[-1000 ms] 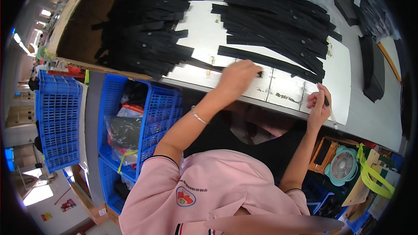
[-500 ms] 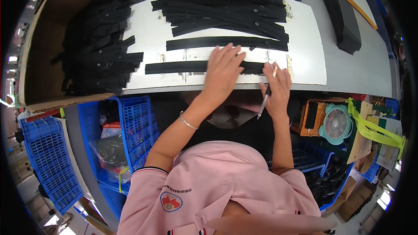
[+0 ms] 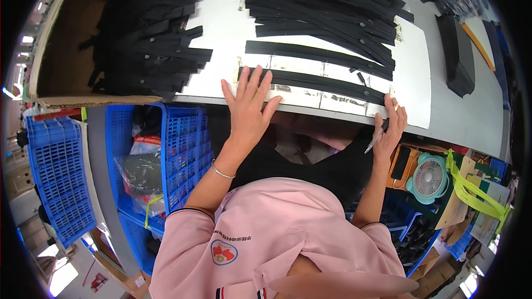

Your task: The recorder uses a pen and a measuring guide to mark positions on black strips of material, possibly for assembly or sewing.

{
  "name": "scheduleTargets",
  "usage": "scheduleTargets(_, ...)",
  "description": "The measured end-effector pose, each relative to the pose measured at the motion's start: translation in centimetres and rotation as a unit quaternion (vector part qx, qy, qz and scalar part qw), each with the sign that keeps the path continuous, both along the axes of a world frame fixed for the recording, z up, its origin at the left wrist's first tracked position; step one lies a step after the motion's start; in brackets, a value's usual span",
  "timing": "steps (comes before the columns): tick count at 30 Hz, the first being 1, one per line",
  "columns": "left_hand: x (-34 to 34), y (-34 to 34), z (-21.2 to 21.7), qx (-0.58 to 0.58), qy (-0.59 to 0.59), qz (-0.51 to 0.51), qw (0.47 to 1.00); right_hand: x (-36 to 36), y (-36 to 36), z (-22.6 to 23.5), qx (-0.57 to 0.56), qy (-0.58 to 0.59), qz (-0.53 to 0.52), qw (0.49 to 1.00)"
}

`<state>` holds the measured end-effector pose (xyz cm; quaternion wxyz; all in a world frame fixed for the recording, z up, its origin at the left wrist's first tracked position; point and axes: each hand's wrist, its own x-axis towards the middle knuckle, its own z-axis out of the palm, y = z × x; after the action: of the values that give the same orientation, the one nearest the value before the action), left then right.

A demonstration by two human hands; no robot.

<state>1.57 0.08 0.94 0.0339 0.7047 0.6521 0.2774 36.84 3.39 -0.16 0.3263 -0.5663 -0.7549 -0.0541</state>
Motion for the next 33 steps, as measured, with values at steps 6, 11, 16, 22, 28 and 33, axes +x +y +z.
scheduleTargets(6,-1.2,-0.3,-0.5,0.002,0.001,0.010,1.000,-1.3,0.0,1.4,-0.040,0.007,-0.037,0.998)
scheduleTargets(11,-1.1,-0.4,-0.2,-0.006,-0.016,0.016,1.000,-8.8,0.9,4.7,-0.164,0.350,0.018,0.922)
scheduleTargets(16,-1.2,-0.3,-0.4,0.000,-0.022,0.021,1.000,-17.4,2.9,6.2,-0.272,0.434,0.160,0.844)
scheduleTargets(22,-1.1,-0.2,-0.2,-0.003,-0.042,0.021,0.999,-22.2,4.8,3.5,-0.313,0.437,0.164,0.827)
scheduleTargets(28,-1.3,-0.3,-0.5,0.002,-0.060,0.020,0.998,-22.8,4.8,2.9,-0.303,0.380,0.170,0.857)
scheduleTargets(33,-1.2,-0.4,-0.6,0.006,-0.061,0.018,0.998,-23.1,4.8,2.2,-0.308,0.389,0.163,0.853)
